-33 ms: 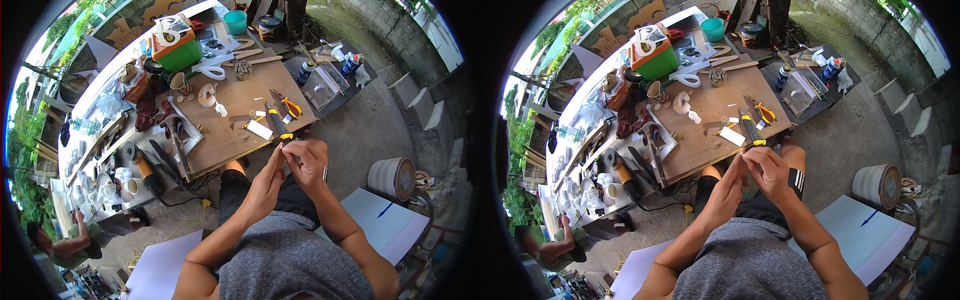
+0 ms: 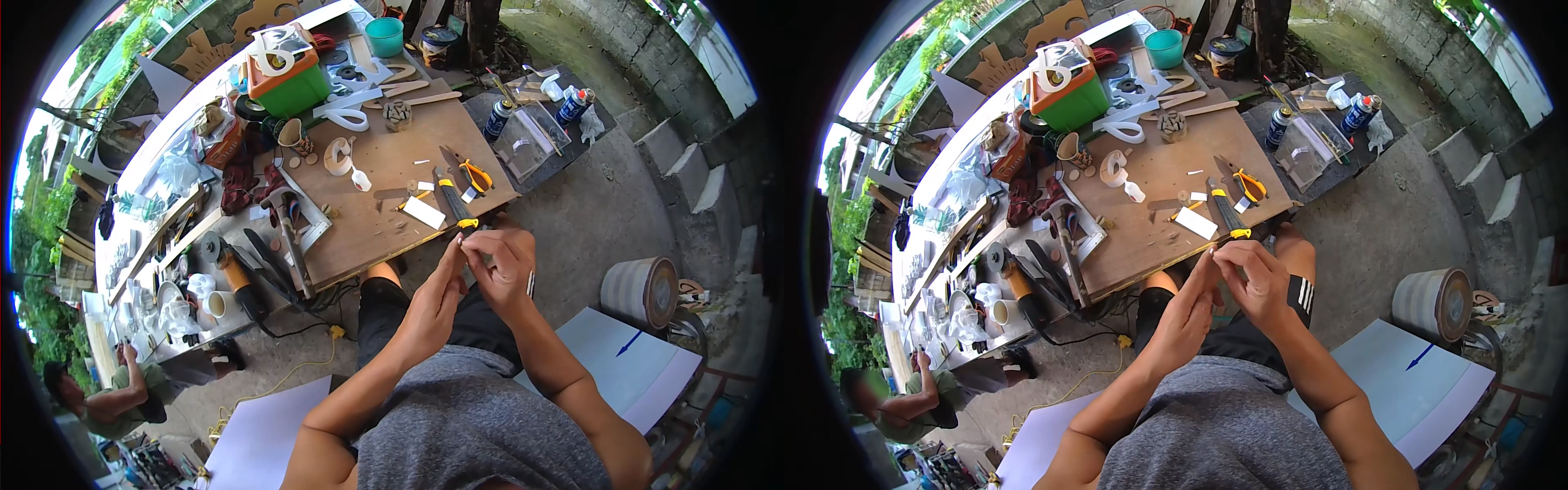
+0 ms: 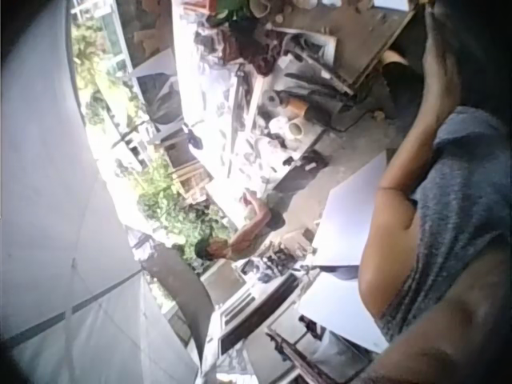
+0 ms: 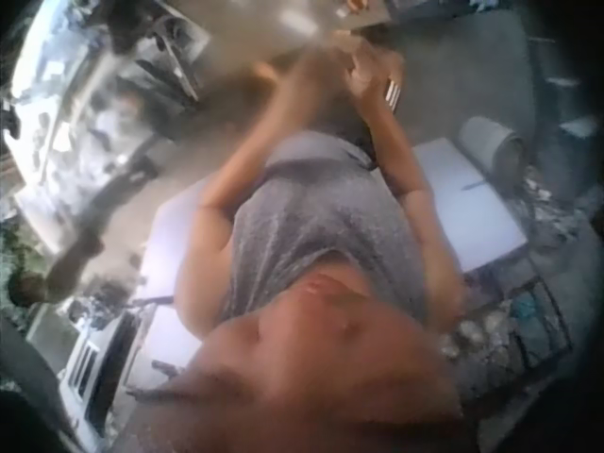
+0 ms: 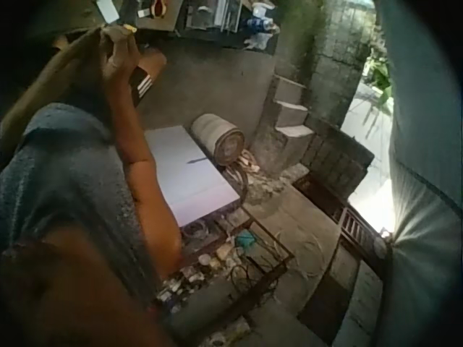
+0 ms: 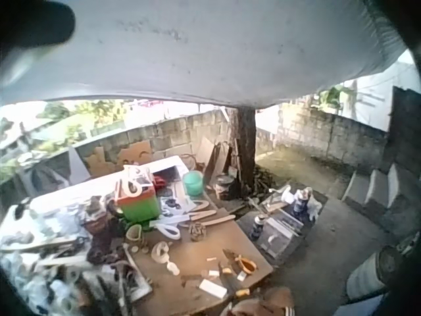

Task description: The person is assembling white acrylic or PVC letters/shapes, likely for signage, using glue and small components.

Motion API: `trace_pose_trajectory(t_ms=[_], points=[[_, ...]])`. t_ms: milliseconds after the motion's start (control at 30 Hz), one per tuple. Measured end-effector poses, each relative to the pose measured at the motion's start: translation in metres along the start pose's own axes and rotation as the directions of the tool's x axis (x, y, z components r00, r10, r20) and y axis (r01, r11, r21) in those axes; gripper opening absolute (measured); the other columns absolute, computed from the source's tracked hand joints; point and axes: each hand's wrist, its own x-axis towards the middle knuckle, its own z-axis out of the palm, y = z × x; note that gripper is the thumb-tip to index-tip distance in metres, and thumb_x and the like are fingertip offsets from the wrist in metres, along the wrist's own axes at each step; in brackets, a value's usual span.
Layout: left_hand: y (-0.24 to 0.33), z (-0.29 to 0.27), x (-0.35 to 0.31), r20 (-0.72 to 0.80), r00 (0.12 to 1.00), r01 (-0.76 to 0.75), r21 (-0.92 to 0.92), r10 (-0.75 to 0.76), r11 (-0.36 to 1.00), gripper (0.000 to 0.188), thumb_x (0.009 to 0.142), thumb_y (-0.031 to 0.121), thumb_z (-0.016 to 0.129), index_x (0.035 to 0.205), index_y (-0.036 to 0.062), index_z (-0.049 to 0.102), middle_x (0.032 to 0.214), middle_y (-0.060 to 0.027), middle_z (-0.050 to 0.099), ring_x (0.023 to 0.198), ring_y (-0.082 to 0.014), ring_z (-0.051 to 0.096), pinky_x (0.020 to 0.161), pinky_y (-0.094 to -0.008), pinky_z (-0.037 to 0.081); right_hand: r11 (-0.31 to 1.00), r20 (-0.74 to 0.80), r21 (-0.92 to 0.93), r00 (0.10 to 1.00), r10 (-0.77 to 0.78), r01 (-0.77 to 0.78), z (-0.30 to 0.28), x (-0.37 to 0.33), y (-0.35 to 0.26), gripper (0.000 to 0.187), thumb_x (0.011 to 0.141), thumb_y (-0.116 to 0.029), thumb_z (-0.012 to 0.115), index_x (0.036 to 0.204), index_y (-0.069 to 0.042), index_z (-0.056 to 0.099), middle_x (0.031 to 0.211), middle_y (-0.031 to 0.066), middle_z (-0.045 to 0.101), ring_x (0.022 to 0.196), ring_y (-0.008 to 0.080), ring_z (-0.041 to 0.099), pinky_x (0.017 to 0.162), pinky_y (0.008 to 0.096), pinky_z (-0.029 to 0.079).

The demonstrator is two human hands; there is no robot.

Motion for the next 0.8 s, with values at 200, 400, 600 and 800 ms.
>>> trace_pose_trajectory(t_ms=[200,400,600,800], points=[[-0.004,0.0,-0.003,0.002,1.0,0.013,-0.048,-0.013,0.999,0.058,0.103,0.003,0.03,0.16,0.0084,0.018,0.099,-0.0056,0.053,0.066,-0.0042,0.039,0.058,-0.0198,0.038,1.0,-0.015,0.018,1.0,0.024,-0.024,0.003,-0.002,-0.002,0.032,0.079,0.012,0.073,0.107,-0.002,0.068,0.096,0.0112,0.069,0.083,0.0238,0.07,0.068,0.03,0.055],[-0.006,0.001,-0.004,0.009,1.0,0.018,-0.111,-0.017,0.994,0.059,0.103,0.003,0.028,0.16,0.0096,0.016,0.103,-0.0063,0.052,0.064,-0.0021,0.038,0.056,-0.0174,0.036,0.996,-0.021,0.077,0.999,0.045,-0.044,0.007,-0.007,-0.001,0.031,0.079,0.011,0.073,0.106,-0.002,0.069,0.097,0.0105,0.069,0.083,0.0229,0.07,0.068,0.0296,0.056],[-0.006,0.003,-0.004,0.008,1.0,0.011,-0.103,-0.01,0.995,0.059,0.103,0.002,0.028,0.16,0.01,0.016,0.103,-0.0062,0.052,0.064,-0.0021,0.038,0.055,-0.0175,0.035,0.995,-0.008,0.08,0.998,0.064,-0.063,0.004,-0.008,-0.002,0.029,0.079,0.011,0.073,0.106,-0.001,0.069,0.098,0.0109,0.069,0.083,0.0221,0.07,0.068,0.0285,0.055],[-0.009,0.003,-0.003,-0.001,1.0,0.018,-0.063,-0.018,0.998,0.063,0.1,0.0,0.03,0.16,0.0106,0.016,0.101,-0.0052,0.053,0.066,-0.0038,0.039,0.057,-0.0191,0.038,0.995,-0.013,0.073,0.998,0.066,-0.065,0.006,-0.015,0.002,0.027,0.08,0.011,0.072,0.104,-0.001,0.07,0.098,0.0113,0.07,0.083,0.0223,0.07,0.066,0.0286,0.055]])
